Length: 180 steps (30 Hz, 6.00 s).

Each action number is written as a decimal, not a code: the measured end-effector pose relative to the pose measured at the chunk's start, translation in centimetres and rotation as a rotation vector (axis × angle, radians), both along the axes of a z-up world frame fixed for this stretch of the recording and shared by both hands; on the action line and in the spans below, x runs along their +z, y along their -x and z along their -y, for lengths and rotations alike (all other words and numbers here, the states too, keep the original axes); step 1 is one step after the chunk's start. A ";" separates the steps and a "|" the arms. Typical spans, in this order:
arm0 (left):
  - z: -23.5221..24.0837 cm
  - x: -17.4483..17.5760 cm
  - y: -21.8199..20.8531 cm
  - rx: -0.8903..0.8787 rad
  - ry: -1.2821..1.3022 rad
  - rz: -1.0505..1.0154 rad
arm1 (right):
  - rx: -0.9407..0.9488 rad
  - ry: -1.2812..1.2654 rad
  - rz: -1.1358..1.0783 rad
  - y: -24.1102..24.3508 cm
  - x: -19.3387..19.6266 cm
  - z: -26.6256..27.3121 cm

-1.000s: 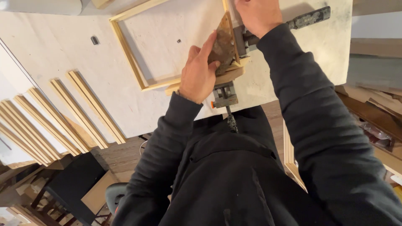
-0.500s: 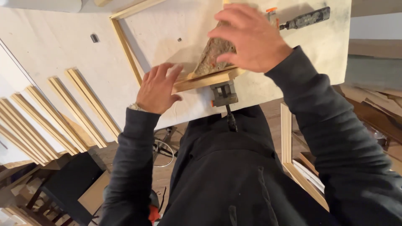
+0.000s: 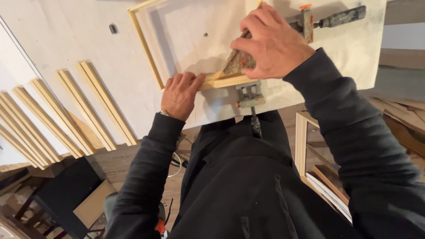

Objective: Assembling wooden picture frames by gluing corners and using clamps.

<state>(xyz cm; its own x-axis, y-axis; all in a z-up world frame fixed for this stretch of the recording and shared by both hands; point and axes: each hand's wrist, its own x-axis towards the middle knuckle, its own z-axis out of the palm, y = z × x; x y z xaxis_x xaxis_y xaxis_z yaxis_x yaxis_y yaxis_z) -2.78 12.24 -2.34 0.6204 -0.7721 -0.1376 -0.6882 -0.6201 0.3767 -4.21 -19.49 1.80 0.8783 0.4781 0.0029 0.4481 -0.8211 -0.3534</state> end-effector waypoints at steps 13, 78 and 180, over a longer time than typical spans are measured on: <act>-0.3 0.4 1.1 0.002 0.010 0.059 | -0.036 0.033 -0.036 0.3 0.2 -1.1; 4.2 -3.0 -7.5 -0.008 0.070 -1.218 | -1.054 -0.536 -0.091 13.5 -3.9 -2.1; 14.2 -3.5 -4.4 0.176 0.262 -0.452 | -0.901 -0.473 -0.687 21.8 -4.5 -1.9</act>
